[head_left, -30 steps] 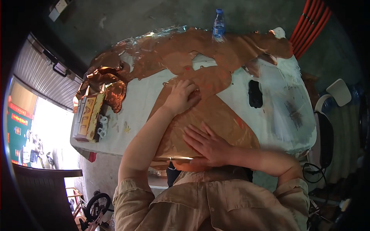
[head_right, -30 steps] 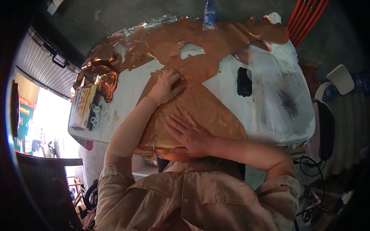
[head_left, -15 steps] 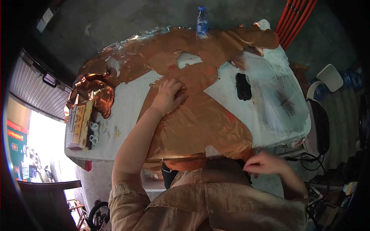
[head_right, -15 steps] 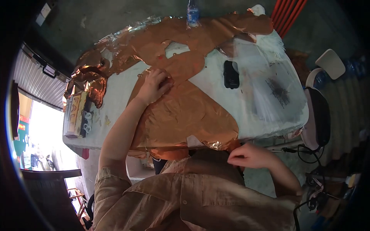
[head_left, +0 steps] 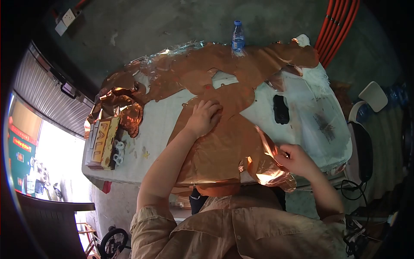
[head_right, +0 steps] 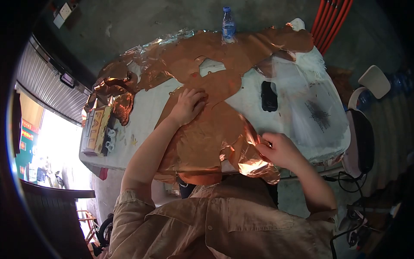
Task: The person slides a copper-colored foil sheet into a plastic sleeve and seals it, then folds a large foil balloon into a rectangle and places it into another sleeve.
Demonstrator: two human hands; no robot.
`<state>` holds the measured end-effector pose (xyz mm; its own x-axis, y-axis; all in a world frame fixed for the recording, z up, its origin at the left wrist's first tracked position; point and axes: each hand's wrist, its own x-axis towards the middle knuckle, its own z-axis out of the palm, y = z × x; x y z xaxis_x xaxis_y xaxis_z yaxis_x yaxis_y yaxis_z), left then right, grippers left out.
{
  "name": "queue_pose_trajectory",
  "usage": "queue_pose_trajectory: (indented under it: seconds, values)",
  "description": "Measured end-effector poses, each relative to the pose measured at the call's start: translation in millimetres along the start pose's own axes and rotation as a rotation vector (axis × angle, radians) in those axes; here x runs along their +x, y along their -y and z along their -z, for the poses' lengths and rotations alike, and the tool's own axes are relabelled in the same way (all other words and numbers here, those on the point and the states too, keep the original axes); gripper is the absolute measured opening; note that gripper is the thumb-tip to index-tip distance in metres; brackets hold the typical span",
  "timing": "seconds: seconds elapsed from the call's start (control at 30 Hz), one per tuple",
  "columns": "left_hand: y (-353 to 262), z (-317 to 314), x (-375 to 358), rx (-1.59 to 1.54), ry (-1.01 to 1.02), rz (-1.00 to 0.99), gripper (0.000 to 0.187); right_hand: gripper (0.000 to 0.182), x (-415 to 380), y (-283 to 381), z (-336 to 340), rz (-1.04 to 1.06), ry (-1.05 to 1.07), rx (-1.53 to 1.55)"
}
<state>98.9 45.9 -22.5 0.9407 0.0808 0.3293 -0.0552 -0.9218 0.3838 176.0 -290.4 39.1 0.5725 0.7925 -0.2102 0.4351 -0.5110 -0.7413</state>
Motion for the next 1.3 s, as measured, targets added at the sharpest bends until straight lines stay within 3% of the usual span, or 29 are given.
queue_pose_trajectory:
  seconds: [0.03, 0.2, 0.33, 0.43, 0.5, 0.53, 0.6, 0.67, 0.73, 0.8, 0.83, 0.9, 1.0, 1.13, 1.2, 1.23, 1.3]
  values:
    - [1.3, -2.1, -0.3, -0.001, 0.001, 0.004, 0.026, 0.026, -0.6, 21.7, 7.5, -0.101, 0.13, 0.339]
    - [5.1, -5.7, 0.0, 0.014, -0.02, -0.006, 0.028, 0.024, 23.3, 63.2, 14.1, 0.104, 0.355, 0.54]
    - [5.0, -5.5, -0.6, -0.015, -0.035, -0.014, 0.03, 0.025, 50.7, 111.8, -26.5, 0.485, 0.458, 0.233]
    - [9.3, -8.0, -0.7, 0.072, -0.003, 0.0, 0.032, 0.025, 65.0, 131.1, -76.0, 0.558, 0.472, 0.005]
    - [11.0, -7.5, -1.9, 0.112, 0.029, 0.023, 0.023, 0.024, 67.8, 131.8, -103.8, 0.825, 0.443, -0.146]
    - [10.9, -6.8, -1.8, 0.115, 0.03, 0.027, 0.023, 0.024, 70.1, 130.2, -103.0, 0.829, 0.446, -0.144]
    - [9.1, -8.1, 0.0, 0.017, -0.04, 0.02, 0.021, 0.02, 78.3, 124.2, -90.4, 0.936, 0.758, 0.41]
    - [11.9, -8.4, 1.8, 0.0, -0.039, 0.025, 0.02, 0.02, 92.6, 106.2, -61.2, 0.517, 0.625, 0.52]
    - [12.0, -7.8, -0.6, -0.018, -0.033, 0.022, 0.02, 0.021, 131.0, 76.0, -43.0, 0.506, 0.065, 0.104]
    - [9.6, -5.5, -0.2, -0.065, -0.017, 0.025, 0.021, 0.035, 162.4, 40.1, -50.7, 0.497, -0.229, -0.141]
    - [10.2, -5.9, 0.9, -0.066, -0.017, 0.019, 0.021, 0.035, 172.6, 31.2, -59.2, 0.495, -0.235, -0.143]
    - [13.8, -8.4, 0.5, -0.014, 0.025, 0.043, 0.023, 0.057, 189.0, 24.6, -77.7, 0.541, -0.334, -0.371]
    - [15.9, -10.7, -2.8, 0.057, 0.015, 0.004, 0.028, 0.069, 209.2, 39.0, -96.0, 0.461, -0.407, -0.368]
    - [25.2, -18.5, -5.3, 0.161, 0.091, -0.027, 0.029, 0.071, 202.1, 71.3, -129.7, 0.528, -0.385, -0.333]
    - [24.0, -17.3, -4.1, 0.099, 0.103, 0.008, 0.029, 0.07, 183.5, 82.7, -137.6, 0.769, -0.242, -0.301]
    - [22.9, -16.4, -3.7, 0.068, 0.105, 0.03, 0.029, 0.07, 179.7, 85.1, -134.0, 0.772, -0.237, -0.301]
    - [21.2, -14.9, -3.2, 0.003, 0.106, 0.08, 0.029, 0.066, 169.1, 84.6, -122.8, 0.856, -0.066, 0.21]
